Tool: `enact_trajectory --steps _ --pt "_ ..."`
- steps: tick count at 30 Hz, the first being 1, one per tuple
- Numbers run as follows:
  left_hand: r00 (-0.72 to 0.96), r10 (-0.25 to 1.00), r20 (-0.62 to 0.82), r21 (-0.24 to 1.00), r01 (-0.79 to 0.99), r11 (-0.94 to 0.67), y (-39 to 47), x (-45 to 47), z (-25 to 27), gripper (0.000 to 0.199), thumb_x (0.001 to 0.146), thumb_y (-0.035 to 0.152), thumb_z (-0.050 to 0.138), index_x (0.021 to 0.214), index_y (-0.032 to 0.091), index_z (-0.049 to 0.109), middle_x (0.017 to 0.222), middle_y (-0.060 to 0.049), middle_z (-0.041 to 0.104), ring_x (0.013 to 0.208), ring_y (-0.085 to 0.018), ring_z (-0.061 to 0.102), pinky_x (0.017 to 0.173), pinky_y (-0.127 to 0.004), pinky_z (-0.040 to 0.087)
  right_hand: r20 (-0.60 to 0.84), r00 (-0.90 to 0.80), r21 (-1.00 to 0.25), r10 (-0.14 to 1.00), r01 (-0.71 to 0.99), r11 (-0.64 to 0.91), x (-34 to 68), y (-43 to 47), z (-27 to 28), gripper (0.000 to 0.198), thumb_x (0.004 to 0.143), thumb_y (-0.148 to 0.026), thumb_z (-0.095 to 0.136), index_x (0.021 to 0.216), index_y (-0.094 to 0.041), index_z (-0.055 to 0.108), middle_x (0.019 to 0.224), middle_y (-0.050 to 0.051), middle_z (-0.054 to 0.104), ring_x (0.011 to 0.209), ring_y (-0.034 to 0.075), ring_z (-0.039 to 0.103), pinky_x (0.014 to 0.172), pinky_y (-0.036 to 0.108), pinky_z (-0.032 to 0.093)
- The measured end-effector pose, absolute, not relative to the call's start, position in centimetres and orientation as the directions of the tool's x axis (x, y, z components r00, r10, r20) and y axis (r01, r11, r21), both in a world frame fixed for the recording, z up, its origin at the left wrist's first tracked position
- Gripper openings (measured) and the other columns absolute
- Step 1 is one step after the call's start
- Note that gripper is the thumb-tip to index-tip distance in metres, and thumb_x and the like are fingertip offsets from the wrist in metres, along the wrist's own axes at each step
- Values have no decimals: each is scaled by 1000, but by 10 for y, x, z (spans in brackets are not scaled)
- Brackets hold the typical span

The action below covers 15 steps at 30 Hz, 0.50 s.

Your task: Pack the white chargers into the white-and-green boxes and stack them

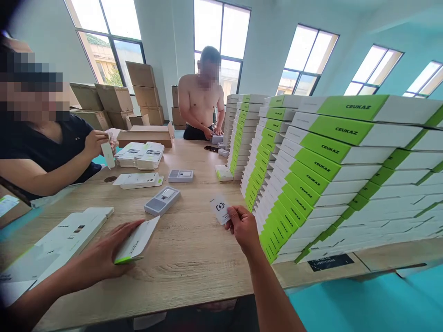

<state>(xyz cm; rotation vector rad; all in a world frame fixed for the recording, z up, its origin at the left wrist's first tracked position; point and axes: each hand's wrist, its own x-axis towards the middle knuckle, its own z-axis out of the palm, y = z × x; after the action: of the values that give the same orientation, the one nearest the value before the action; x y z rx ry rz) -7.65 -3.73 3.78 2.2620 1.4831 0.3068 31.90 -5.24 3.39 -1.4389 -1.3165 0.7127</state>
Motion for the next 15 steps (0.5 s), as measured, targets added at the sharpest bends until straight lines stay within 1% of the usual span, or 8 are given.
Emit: enact_trajectory --steps 1,3,5,6,8,10,12,15 --pt "428 904 -16 513 779 -360 -37 -77 42 96 74 34 73 159 33 28 163 -9 39 146 -38 43 118 -49 38 142 158 -957 977 274 95 306 -57 43 51 92 -66 53 86 -18 69 56 -1 61 45 12 49 43 24 39" --pt "475 880 -13 615 697 -368 -38 -75 51 99 72 28 74 158 35 25 162 -7 40 143 -36 46 116 -45 41 -14 -62 -996 998 84 -9 277 -66 59 50 84 -66 67 79 -16 68 52 -4 56 38 7 38 37 21 27" --pt "528 849 -30 690 626 -365 -37 -69 56 101 67 21 73 157 33 26 160 -7 42 141 -35 48 116 -44 41 -137 -283 -988 949 -35 -153 246 -69 74 45 76 -59 77 74 -15 68 55 -3 60 37 4 36 35 19 22" --pt "553 833 -33 720 591 -364 -37 -67 58 102 66 19 72 156 31 27 158 -8 44 139 -34 49 115 -43 42 -171 -347 -979 922 -47 -199 232 -69 79 42 74 -55 79 73 -15 68 55 -2 62 37 3 37 35 18 21" --pt "595 803 -25 768 526 -366 -36 -64 59 103 63 18 72 155 29 28 155 -9 47 136 -34 52 113 -42 44 -188 -371 -978 909 -9 -206 206 -64 87 33 75 -46 78 69 -16 66 56 -2 66 36 3 40 34 17 23" --pt "627 779 -10 796 476 -373 -36 -65 59 103 63 18 73 155 28 28 154 -10 46 135 -33 53 111 -42 46 -176 -338 -984 925 31 -176 187 -56 91 24 76 -38 74 70 -18 63 54 -3 66 34 4 43 32 16 25" --pt "640 769 12 800 455 -391 -37 -72 59 102 63 16 72 155 29 29 154 -10 44 136 -34 51 112 -43 45 -157 -302 -988 940 58 -146 178 -48 95 17 76 -31 71 73 -20 59 51 -6 64 33 5 44 31 15 28" --pt "614 789 33 772 485 -410 -39 -85 59 103 62 16 69 156 31 30 156 -9 41 138 -36 48 114 -46 42 -154 -287 -988 946 65 -141 172 -41 103 16 77 -27 70 77 -21 55 49 -8 63 32 5 44 30 14 28"
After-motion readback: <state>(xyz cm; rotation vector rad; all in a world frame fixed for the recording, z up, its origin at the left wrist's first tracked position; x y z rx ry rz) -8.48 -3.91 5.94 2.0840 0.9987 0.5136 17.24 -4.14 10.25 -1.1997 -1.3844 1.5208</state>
